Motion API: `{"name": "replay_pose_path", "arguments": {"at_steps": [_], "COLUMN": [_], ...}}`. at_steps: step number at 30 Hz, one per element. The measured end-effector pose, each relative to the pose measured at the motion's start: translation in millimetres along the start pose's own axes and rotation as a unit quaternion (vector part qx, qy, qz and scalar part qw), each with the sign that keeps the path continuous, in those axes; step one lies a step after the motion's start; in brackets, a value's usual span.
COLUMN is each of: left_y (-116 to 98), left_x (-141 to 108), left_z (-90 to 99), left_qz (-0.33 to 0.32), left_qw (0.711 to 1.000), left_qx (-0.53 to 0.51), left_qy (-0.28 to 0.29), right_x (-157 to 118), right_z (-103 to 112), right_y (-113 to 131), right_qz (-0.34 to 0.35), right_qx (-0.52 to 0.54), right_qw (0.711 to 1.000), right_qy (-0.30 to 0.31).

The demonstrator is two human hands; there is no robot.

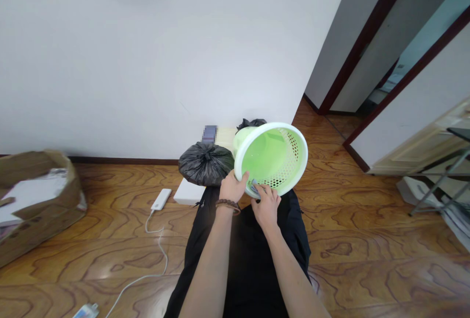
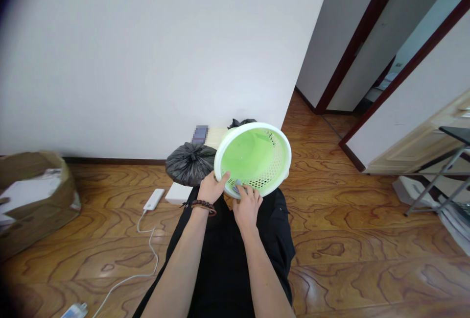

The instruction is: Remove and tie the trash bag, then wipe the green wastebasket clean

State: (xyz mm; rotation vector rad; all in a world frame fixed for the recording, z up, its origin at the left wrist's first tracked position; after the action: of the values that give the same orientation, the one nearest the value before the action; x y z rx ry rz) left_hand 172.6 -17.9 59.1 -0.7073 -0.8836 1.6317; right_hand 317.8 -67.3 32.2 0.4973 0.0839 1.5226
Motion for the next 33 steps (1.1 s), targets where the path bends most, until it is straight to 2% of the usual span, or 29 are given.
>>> {"name": "replay_pose_path", "arguments": {"at_steps": [3, 8, 13, 18, 23, 30, 33], "left_y": [-3.1, -4.1, -4.0, 9.4, 28.2, 37.5, 35.2], "left_x": [-2.9, -5.5, -2.0, 4.1, 7.3, 10.1, 9.0], "left_z": [4.9, 14.8, 23.5, 19.5, 12.2, 3.5, 0.7], "left_qz": [0.019, 0.044, 0.027, 0.032, 0.046, 0.050, 0.047], "left_qw": [0.999, 0.997, 0.997, 0.997, 0.992, 0.988, 0.988], "left_qx": [0.017, 0.016, 0.005, -0.050, -0.113, -0.141, -0.143], "left_qy": [-0.032, -0.058, -0.068, -0.045, -0.045, -0.039, -0.039], "right_x": [-0.6, 3.2, 5.7, 3.3, 3.4, 4.3, 3.6], "right_z": [3.2, -0.6, 0.0, -6.2, -11.4, 11.4, 7.8], "right_y": [1.5, -7.6, -15.9, -15.0, -14.4, -35.2, -31.7], "right_qz": [0.008, -0.032, -0.046, -0.040, -0.042, -0.100, -0.103], "right_qx": [0.001, 0.005, 0.011, 0.010, 0.010, -0.035, -0.030], "right_qw": [1.000, 0.999, 0.999, 0.999, 0.998, 0.994, 0.994], "right_qy": [-0.005, -0.003, -0.007, 0.028, 0.049, -0.033, -0.008]}}
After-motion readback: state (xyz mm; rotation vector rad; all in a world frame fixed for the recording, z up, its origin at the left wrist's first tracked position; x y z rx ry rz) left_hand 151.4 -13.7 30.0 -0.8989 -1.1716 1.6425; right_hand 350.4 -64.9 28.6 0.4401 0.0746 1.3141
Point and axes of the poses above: each hand's wrist, its own x-axis towards the middle knuckle, its own z-axis out of the back of the hand, y = z × x, the point moved 6 cm from there along x, towards the middle knuckle, and after that the axes turned 10 degrees about -x, right-handed, at the moved point
